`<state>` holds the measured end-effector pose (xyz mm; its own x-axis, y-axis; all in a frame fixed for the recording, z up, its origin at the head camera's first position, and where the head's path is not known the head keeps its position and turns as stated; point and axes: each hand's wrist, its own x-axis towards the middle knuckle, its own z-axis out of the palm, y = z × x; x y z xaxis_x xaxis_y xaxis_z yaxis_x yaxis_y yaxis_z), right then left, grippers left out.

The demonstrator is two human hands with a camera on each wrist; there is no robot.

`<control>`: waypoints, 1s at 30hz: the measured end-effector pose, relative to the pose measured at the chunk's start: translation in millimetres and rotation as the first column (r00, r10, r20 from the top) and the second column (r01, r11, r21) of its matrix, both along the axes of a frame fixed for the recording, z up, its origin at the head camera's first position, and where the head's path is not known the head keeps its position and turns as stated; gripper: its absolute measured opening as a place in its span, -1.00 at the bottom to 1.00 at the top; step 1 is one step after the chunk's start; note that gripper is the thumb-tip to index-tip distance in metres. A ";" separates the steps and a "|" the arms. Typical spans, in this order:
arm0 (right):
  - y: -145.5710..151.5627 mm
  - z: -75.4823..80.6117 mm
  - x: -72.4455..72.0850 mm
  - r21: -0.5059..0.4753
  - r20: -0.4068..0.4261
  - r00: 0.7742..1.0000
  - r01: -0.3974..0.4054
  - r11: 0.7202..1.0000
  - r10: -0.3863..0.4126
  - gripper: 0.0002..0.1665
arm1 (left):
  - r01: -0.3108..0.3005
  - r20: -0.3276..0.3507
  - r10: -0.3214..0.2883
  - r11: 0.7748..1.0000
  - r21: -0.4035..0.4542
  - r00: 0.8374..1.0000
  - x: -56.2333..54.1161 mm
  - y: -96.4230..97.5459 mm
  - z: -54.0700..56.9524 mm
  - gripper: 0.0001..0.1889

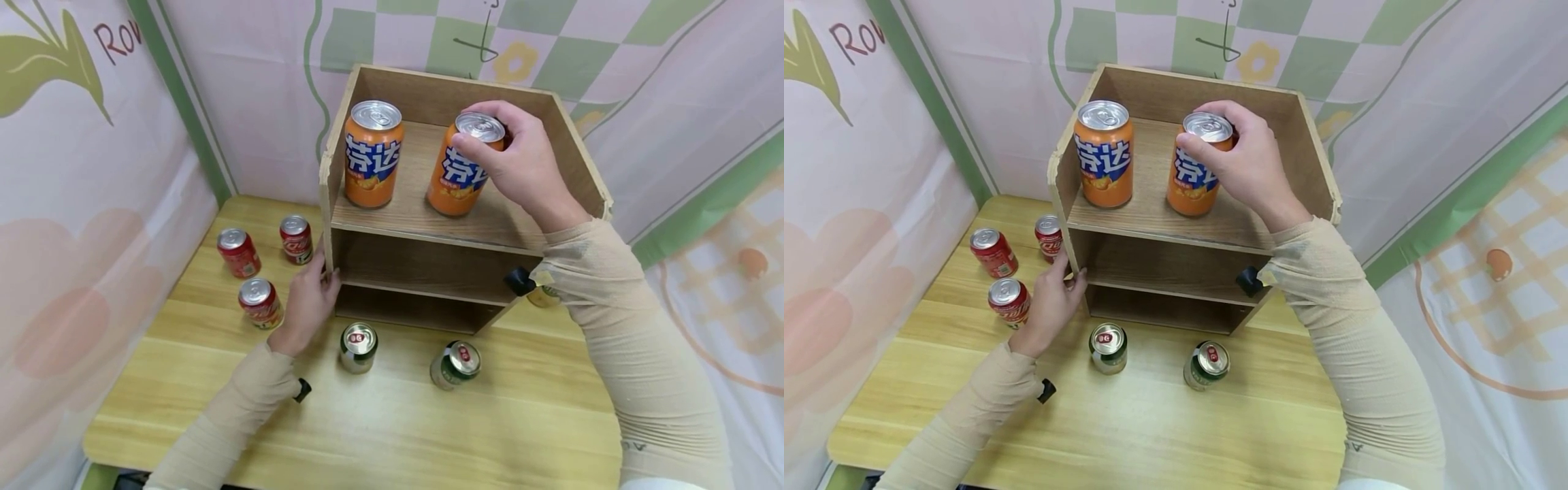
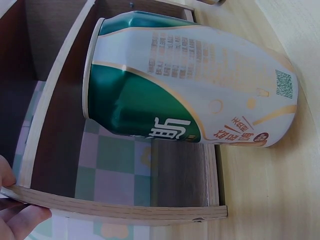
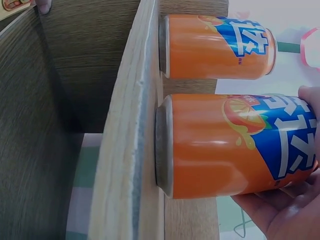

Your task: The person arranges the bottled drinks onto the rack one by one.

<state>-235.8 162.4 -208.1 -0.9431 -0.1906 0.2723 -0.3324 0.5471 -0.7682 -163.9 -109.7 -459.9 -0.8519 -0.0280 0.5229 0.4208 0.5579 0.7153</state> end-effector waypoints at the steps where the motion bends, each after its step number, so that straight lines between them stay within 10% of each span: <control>1: 0.5 0.7 0.2 0.010 0.001 1.000 -0.004 1.000 0.004 -0.44 | 0.001 0.002 -0.001 1.000 0.000 1.000 0.0 0.2 0.2 -0.31; 17: 4.7 15.0 3.5 0.175 0.071 0.995 -0.079 0.981 0.067 -0.34 | 0.000 -0.013 0.000 1.000 0.005 1.000 -1.2 3.6 0.0 -0.29; 30: 25.9 26.2 18.4 0.036 0.046 0.983 -0.178 0.983 0.176 -0.36 | 0.015 0.025 -0.016 1.000 0.016 1.000 1.1 2.4 0.1 -0.27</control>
<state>-217.4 188.2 -181.9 -0.9041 -0.3652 0.2218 -0.3942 0.5130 -0.7625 -162.8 -107.3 -459.8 -0.8653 -0.0229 0.5008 0.4109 0.5401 0.7345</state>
